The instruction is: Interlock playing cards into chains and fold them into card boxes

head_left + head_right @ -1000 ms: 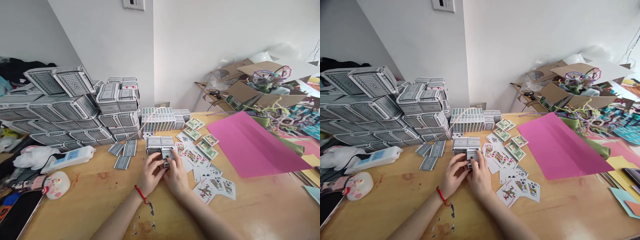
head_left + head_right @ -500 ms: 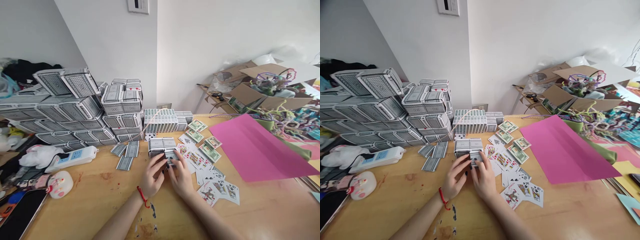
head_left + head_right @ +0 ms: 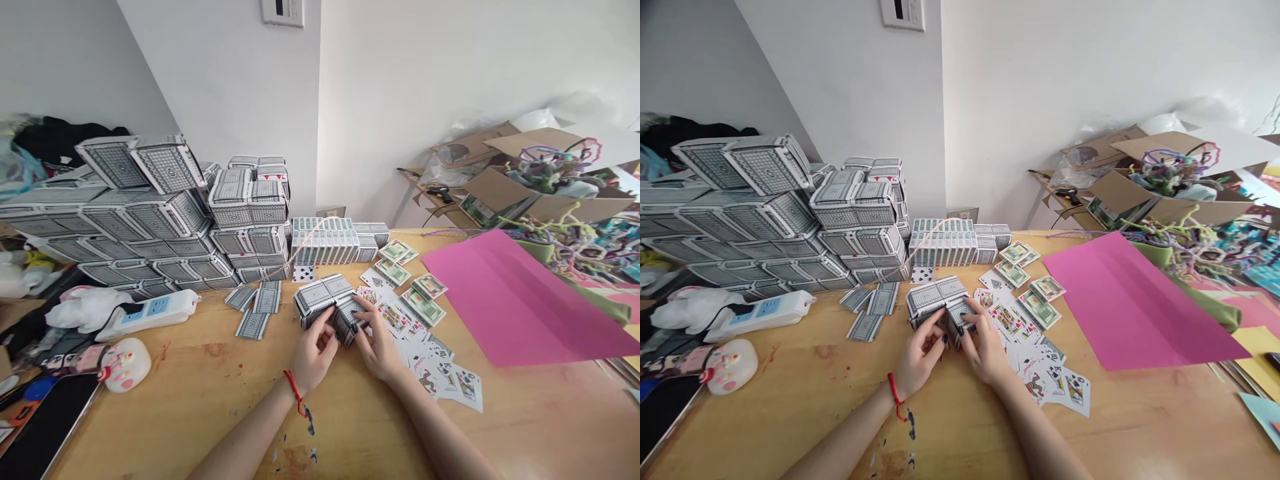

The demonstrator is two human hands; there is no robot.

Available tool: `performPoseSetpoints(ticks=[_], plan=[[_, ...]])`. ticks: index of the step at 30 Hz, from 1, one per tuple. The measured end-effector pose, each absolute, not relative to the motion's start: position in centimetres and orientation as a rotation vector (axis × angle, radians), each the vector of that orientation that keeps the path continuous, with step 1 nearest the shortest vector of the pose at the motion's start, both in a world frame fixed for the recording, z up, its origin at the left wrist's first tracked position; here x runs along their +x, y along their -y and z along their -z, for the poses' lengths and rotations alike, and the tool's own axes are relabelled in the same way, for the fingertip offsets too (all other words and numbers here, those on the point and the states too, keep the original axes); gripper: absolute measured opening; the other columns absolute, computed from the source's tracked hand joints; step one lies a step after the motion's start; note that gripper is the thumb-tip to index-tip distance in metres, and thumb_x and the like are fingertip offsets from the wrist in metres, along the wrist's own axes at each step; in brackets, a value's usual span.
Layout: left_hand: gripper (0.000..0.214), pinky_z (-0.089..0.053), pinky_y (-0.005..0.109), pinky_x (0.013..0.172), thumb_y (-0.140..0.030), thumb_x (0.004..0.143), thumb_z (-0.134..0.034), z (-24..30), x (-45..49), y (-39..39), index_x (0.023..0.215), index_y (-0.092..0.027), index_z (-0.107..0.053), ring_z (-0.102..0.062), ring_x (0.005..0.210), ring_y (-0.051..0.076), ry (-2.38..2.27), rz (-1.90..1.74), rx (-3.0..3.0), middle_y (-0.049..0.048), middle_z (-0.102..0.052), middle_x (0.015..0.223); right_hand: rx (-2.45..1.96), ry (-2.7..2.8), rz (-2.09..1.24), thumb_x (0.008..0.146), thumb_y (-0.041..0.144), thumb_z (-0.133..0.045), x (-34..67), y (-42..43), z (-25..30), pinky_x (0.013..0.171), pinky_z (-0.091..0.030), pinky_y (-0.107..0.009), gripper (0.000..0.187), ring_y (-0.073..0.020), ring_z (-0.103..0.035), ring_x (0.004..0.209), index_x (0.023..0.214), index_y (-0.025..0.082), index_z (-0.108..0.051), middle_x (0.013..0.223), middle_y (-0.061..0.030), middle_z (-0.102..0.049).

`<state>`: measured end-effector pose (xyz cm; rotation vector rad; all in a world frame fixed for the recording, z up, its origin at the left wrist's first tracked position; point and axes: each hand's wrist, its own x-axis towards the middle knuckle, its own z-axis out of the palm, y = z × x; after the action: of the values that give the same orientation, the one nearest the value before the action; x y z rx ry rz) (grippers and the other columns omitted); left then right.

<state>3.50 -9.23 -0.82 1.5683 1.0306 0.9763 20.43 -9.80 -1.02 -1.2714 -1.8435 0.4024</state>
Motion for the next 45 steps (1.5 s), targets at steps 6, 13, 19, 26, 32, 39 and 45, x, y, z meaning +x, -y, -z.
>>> performPoseSetpoints(ticks=[6,13,19,26,32,39,45], plan=[[0.041,-0.046,0.021,0.048,-0.030,0.085,-0.042,0.3,4.1,8.8,0.125,-0.018,-0.039,-0.052,0.049,0.009,-1.037,-0.961,1.432,-0.0011,-0.058,0.067,-1.254,1.842,-0.410,0.085,0.021,-0.041,20.7,9.8,1.0,0.092,-0.042,-0.043,0.017,-0.0237,-0.044,0.119,0.101,0.020,-0.043,0.133,-0.0151,-0.041],[0.030,-0.045,0.020,0.045,-0.035,0.086,-0.040,0.1,4.0,8.1,0.110,-0.019,-0.048,-0.052,0.045,0.009,-1.092,-0.999,1.362,-0.0028,-0.056,0.063,-1.236,1.806,-0.500,0.086,0.023,-0.040,20.3,10.0,1.2,0.095,-0.039,-0.043,0.016,-0.0229,-0.040,0.122,0.102,0.021,-0.042,0.133,-0.0145,-0.041],[0.028,-0.045,0.019,0.041,-0.039,0.083,-0.044,-0.1,4.2,8.0,0.099,-0.017,-0.051,-0.052,0.042,0.009,-1.125,-1.061,1.269,-0.0039,-0.054,0.057,-1.200,1.841,-0.505,0.087,0.025,-0.039,20.4,10.1,1.0,0.094,-0.040,-0.042,0.017,-0.0232,-0.038,0.124,0.103,0.021,-0.042,0.133,-0.0143,-0.039],[0.035,-0.041,0.019,0.032,-0.045,0.083,-0.040,-0.7,4.7,8.2,0.102,-0.017,-0.049,-0.054,0.036,0.011,-1.141,-0.996,1.145,-0.0028,-0.058,0.055,-1.198,1.864,-0.454,0.086,0.023,-0.040,20.2,10.3,0.6,0.095,-0.040,-0.043,0.016,-0.0233,-0.038,0.124,0.102,0.021,-0.041,0.132,-0.0139,-0.041],[0.035,-0.044,0.020,0.035,-0.040,0.085,-0.038,0.0,4.6,8.1,0.107,-0.017,-0.052,-0.054,0.039,0.011,-1.150,-0.999,1.207,-0.0013,-0.057,0.058,-1.213,1.877,-0.401,0.085,0.022,-0.042,20.1,10.3,0.5,0.095,-0.040,-0.042,0.017,-0.0235,-0.040,0.122,0.102,0.021,-0.043,0.131,-0.0135,-0.042],[0.041,-0.051,0.024,0.056,-0.025,0.077,-0.054,0.1,3.7,8.5,0.116,-0.016,-0.045,-0.061,0.063,0.014,-1.063,-0.948,1.443,0.0005,-0.061,0.070,-1.216,1.900,-0.425,0.086,0.023,-0.041,20.2,10.3,0.4,0.096,-0.040,-0.042,0.014,-0.0234,-0.039,0.123,0.100,0.021,-0.043,0.132,-0.0136,-0.041],[0.060,-0.050,0.024,0.056,-0.029,0.068,-0.064,-0.4,3.5,8.9,0.121,-0.018,-0.038,-0.062,0.063,0.015,-1.047,-0.852,1.614,0.0005,-0.063,0.073,-1.187,1.930,-0.423,0.087,0.025,-0.039,20.3,10.3,0.3,0.090,-0.045,-0.039,0.012,-0.0227,-0.044,0.119,0.098,0.022,-0.043,0.131,-0.0132,-0.044]])
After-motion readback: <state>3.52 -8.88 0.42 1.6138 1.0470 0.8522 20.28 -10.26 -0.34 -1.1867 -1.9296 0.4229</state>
